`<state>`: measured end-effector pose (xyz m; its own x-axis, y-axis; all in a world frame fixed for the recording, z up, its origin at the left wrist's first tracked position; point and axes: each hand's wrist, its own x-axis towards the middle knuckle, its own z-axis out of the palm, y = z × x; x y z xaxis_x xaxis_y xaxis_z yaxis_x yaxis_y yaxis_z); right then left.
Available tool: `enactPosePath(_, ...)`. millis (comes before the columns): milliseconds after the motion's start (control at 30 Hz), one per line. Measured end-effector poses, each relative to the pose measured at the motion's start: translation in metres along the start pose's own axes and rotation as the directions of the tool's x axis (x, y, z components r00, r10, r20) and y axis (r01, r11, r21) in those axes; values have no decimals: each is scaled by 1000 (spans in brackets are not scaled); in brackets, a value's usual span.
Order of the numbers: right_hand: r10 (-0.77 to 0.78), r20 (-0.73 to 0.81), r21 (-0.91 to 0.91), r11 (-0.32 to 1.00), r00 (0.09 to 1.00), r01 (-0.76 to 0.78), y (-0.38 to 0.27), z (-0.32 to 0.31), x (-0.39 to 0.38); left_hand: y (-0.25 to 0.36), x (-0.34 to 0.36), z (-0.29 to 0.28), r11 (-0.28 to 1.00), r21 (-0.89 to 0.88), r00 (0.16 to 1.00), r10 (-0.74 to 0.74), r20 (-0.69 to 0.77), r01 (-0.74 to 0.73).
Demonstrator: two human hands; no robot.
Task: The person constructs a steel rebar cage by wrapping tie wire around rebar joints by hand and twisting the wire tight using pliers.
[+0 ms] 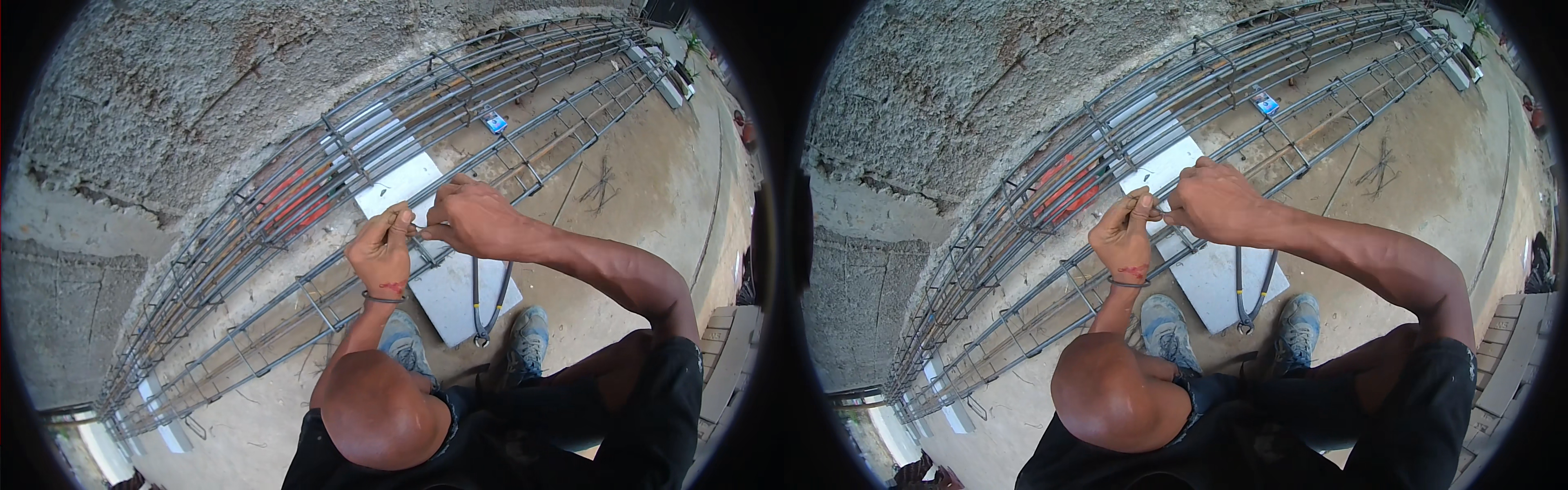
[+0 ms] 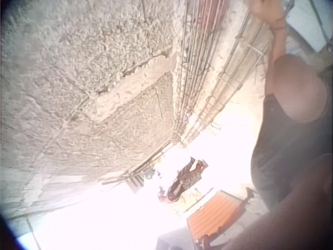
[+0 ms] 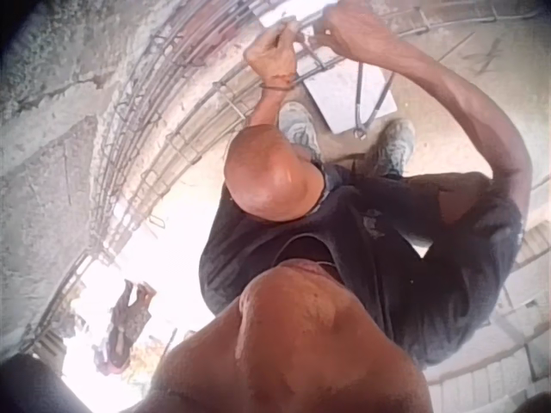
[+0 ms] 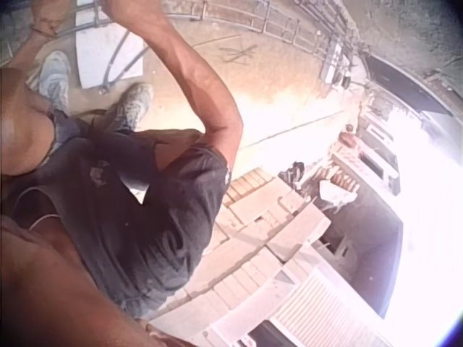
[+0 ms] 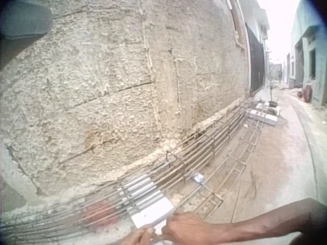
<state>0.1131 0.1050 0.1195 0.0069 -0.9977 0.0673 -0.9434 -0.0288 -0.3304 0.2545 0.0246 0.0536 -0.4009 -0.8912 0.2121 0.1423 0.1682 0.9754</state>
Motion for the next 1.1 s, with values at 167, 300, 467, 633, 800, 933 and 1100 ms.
enactPosePath(167,189,539,791,221,821,-570,-7,4,3,8,-3,-19,946,65,931,299,211,-318)
enactPosePath(300,284,580,776,89,763,-624,-19,-1,-10,9,-2,-14,889,32,871,440,219,-457)
enactPosePath(467,395,457,785,243,797,-570,-25,15,-9,2,-3,-29,571,201,602,714,357,-796)
enactPosePath(633,481,459,783,178,747,-596,-15,38,-14,-20,-11,-27,499,214,538,714,447,-840)
enactPosePath(800,92,-166,183,981,982,-61,12,52,-17,-27,-37,-14,868,-265,893,-344,290,420)
enactPosePath(933,-3,62,47,999,998,0,-4,57,-27,-35,-36,-29,679,-138,629,-558,541,721)
enactPosePath(1100,190,196,310,919,962,-244,-15,78,-33,-63,-67,-36,881,268,753,-472,459,389)
